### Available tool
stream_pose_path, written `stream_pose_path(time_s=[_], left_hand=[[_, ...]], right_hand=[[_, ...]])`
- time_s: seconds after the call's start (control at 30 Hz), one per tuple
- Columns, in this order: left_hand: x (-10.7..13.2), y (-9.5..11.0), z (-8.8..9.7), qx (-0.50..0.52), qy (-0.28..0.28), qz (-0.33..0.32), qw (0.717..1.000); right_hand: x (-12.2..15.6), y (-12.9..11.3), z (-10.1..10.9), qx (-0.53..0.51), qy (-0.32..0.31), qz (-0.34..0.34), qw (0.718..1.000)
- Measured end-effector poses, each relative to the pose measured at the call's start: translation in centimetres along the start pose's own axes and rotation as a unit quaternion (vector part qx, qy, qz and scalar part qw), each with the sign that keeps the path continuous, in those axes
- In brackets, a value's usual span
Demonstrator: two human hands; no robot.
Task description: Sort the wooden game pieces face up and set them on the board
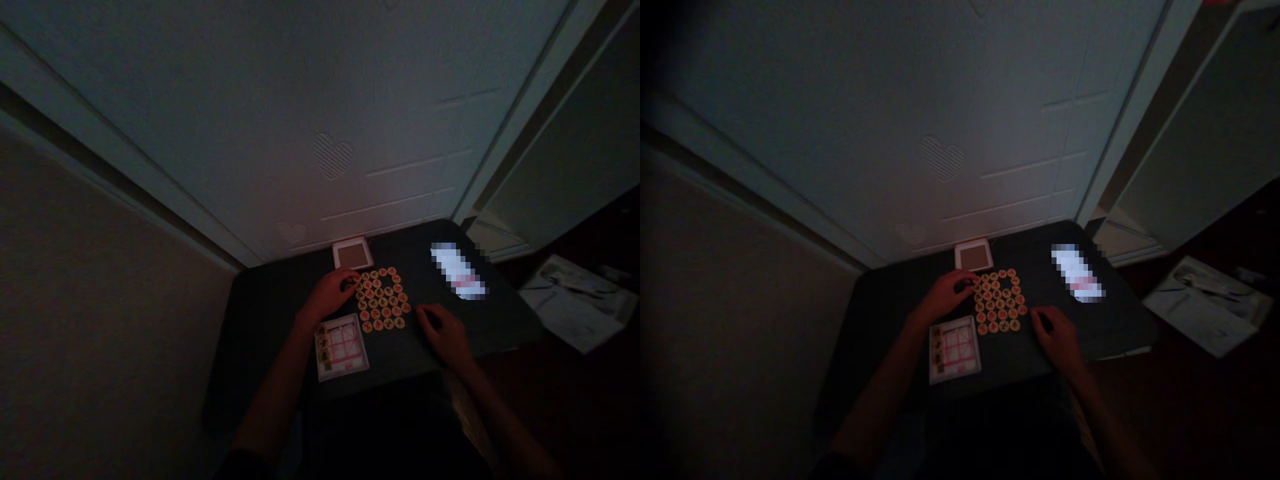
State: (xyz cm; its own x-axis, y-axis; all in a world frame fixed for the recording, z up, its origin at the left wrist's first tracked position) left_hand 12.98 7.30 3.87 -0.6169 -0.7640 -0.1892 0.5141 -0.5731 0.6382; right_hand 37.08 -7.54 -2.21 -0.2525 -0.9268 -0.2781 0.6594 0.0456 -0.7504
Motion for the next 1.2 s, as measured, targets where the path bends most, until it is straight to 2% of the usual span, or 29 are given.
stream_pose_path(time_s=[0.2,0.63,1.2], left_hand=[[-0.9,-0.1,-1.3,-0.012,-0.018,0.003,1.000],[-1.2,-0.4,-2.7,-0.057,-0.057,-0.004,0.997],[-1.6,-0.3,-3.3,-0.085,-0.063,-0.016,0.994]], right_hand=[[0.0,-0.2,0.0,0.000,0.001,0.002,1.000],[0.0,-0.3,-0.1,-0.011,0.000,0.003,1.000],[0.0,-0.1,-0.1,-0.005,0.000,0.004,1.000]])
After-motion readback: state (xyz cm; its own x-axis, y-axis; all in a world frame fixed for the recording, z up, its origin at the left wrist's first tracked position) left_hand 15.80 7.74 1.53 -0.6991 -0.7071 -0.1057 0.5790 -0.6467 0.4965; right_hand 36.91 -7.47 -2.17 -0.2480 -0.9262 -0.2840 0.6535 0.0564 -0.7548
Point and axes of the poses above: each hand's wrist, its own x-axis away from the middle knuckle, its own z-axis out of the back of the hand, y = z × x, the point moved 10 cm from there along -x, towards the middle knuckle
